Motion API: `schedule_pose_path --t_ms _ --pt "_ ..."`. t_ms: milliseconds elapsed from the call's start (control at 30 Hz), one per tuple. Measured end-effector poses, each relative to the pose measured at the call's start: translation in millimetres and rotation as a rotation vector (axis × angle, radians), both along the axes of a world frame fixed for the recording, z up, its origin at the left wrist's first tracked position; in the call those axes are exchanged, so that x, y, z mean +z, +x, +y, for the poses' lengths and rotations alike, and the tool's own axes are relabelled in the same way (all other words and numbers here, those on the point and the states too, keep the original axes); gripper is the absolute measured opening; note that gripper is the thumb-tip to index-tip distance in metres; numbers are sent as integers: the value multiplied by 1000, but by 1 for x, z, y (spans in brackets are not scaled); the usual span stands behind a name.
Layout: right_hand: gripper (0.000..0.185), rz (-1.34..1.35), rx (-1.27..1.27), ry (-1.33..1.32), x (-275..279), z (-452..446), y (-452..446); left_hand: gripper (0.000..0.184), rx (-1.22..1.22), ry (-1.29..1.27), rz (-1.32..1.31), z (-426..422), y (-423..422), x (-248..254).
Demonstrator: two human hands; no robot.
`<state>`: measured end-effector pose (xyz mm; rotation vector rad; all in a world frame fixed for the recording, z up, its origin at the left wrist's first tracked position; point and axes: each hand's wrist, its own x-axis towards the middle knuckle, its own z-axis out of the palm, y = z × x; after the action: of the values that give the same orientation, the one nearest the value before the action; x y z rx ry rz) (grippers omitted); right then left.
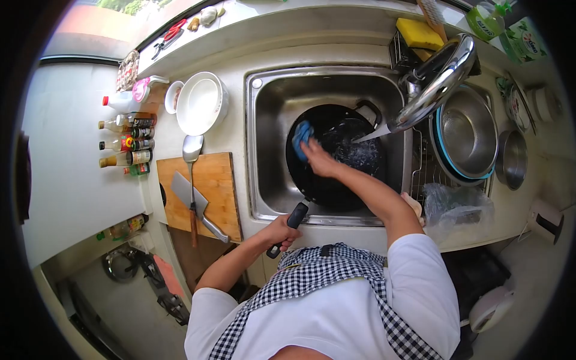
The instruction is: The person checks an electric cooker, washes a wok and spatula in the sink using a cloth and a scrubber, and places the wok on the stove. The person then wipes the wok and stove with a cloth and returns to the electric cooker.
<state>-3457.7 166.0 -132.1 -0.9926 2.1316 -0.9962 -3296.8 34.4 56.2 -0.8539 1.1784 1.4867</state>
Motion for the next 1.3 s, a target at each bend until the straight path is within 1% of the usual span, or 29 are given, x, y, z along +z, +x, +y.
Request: schedule_pose_path --t_ms 33,100,167,267,333,367,433,467,500,533,567,600,633,700,767,800,833,900,1000,1033,1100,1167,1200,1300 --pt "66 62 -80 101 -14 1 -16 26 3 -9 16 1 2 -1" --pt "69 215 -73 376 -25 29 -43 27 6 -21 49 1 6 -4" --pt "71 251 -54 530 -24 66 -53 27 5 -34 54 0 6 -3" --pt "73 137 58 752 -7 99 -33 27 27 -22 50 0 5 -5" --pt "78 -6 157 872 9 101 -4 26 44 -5 32 1 5 -7" --pt "82 -86 245 877 2 98 10 25 52 4 20 2 5 -8" --pt "79 -373 234 727 -8 89 39 24 66 29 -6 3 7 -11" --pt "78 -420 257 586 -2 80 51 24 71 45 -16 2 8 -13" --pt "73 -492 299 449 33 65 51 23 77 62 -25 2 9 -15" --pt "69 -527 300 216 29 53 54 23 62 61 -28 2 10 -16" --pt "67 -699 219 55 61 35 42 22 48 58 -31 3 11 -17" --pt "67 -635 158 -95 38 17 40 22 35 53 -36 4 11 -17" --pt "67 -627 23 -211 71 2 24 21 30 26 -2 5 11 -16" --pt "72 -459 -136 -262 33 -20 0 20 15 -24 62 11 14 -14" --pt "73 -357 -305 -125 -12 -26 -20 20 16 -60 97 14 18 -15" --pt "75 -295 -383 -3 -31 -23 -29 20 18 -78 116 14 19 -16" --pt "76 -252 -526 161 -35 -18 -38 20 27 -76 109 15 19 -15" --pt "75 -315 -748 333 -21 -14 -47 19 47 -76 93 16 18 -13" --pt "73 -242 -490 315 -21 -18 -34 19 1 -48 82 14 16 -21" --pt "67 -92 -427 241 -22 -23 -22 18 -20 -62 89 14 14 -21" --pt "63 -91 -337 132 -15 -24 -8 18 -64 -91 101 13 10 -16" --pt "60 -103 -132 37 0 -16 4 16 -45 -86 84 12 6 -14" --pt "60 -109 -19 -12 -3 -13 11 15 -34 -82 71 12 6 -13" --pt "57 -288 172 -133 37 10 22 15 9 -84 16 13 -2 -9"
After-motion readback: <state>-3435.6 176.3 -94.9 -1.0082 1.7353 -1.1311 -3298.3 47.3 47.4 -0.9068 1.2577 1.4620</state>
